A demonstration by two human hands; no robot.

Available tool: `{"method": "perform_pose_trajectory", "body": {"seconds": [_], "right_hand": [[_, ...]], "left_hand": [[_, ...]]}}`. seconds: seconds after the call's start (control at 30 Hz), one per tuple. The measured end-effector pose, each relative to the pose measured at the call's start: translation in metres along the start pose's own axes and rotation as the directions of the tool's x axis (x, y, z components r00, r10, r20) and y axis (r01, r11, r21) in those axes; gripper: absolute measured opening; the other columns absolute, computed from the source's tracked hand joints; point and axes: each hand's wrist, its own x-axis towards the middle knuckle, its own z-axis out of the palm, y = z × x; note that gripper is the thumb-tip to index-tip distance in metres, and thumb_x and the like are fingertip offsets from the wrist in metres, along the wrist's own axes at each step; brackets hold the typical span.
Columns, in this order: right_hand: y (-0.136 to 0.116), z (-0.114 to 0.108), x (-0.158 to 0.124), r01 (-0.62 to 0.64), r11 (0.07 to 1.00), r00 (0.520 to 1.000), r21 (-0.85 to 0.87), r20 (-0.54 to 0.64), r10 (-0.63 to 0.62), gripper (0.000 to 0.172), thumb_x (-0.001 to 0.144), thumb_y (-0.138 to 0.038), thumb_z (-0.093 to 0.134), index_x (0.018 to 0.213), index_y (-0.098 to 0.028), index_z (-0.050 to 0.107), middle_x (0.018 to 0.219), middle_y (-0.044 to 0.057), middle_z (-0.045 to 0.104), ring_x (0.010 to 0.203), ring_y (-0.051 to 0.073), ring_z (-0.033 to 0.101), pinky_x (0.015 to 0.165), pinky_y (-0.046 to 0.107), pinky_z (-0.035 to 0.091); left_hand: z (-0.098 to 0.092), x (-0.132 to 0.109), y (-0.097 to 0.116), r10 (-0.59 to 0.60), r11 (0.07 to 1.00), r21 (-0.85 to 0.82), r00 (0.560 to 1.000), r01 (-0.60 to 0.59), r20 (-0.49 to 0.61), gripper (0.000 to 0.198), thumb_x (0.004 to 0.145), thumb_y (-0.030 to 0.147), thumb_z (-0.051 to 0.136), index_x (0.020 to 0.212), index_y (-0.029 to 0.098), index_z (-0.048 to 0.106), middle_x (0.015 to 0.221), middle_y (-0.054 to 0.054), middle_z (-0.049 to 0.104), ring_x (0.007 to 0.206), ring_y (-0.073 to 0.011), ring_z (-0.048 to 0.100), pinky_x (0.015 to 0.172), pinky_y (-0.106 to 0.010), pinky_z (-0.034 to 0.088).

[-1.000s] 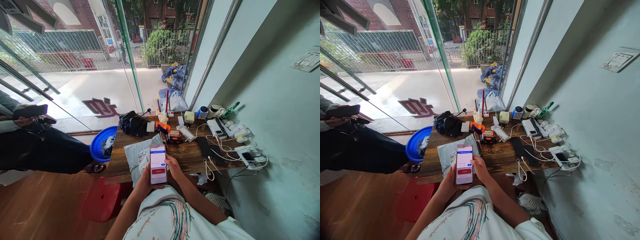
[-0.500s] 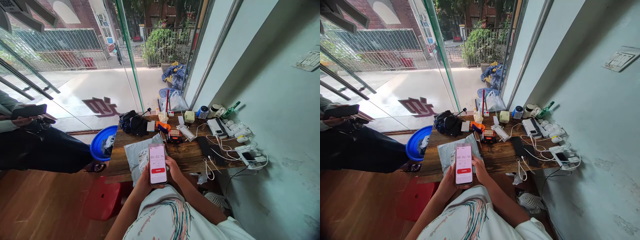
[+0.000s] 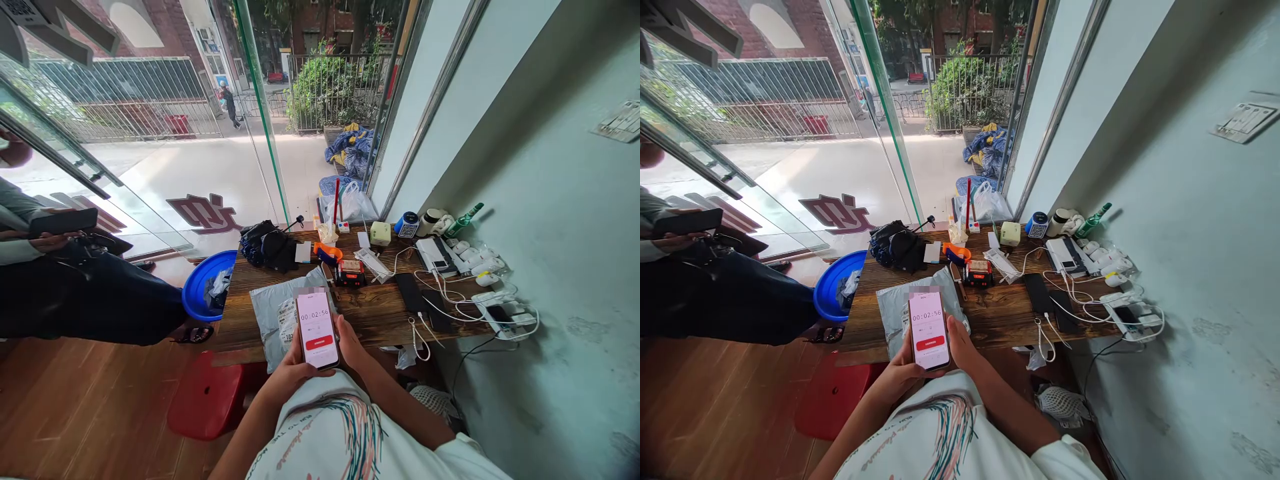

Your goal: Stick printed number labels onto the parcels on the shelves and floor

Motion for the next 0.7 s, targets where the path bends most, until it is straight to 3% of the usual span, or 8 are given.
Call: {"method": "perform_pose_trajectory", "body": {"seconds": [0.33,0.7], "right_hand": [[-0.0023,0.0015,-0.0028,0.032,0.999,0.999,-0.015,0.022,-0.031,0.062,0.094,-0.067,0.029,0.126,-0.024,0.061,0.116,0.009,0.069,0.103,0.026,0.064,0.091,0.041,0.049],[-0.0053,0.0044,-0.0065,0.02,1.0,1.0,0.016,0.016,-0.02,0.063,0.093,-0.067,0.031,0.125,-0.022,0.061,0.113,0.01,0.069,0.101,0.026,0.064,0.088,0.041,0.05]], "left_hand": [[-0.0071,-0.0002,-0.003,0.033,0.999,0.035,0.997,-0.035,0.07,0.125,0.065,-0.002,0.07,0.15,0.049,-0.008,0.159,-0.005,0.03,0.135,-0.0366,0.043,0.1,-0.054,0.049],[-0.0019,-0.0042,0.0002,0.02,0.999,0.047,0.998,-0.023,0.057,0.128,0.066,-0.001,0.07,0.149,0.048,-0.015,0.159,-0.008,0.03,0.131,-0.0359,0.048,0.099,-0.053,0.05]]}}
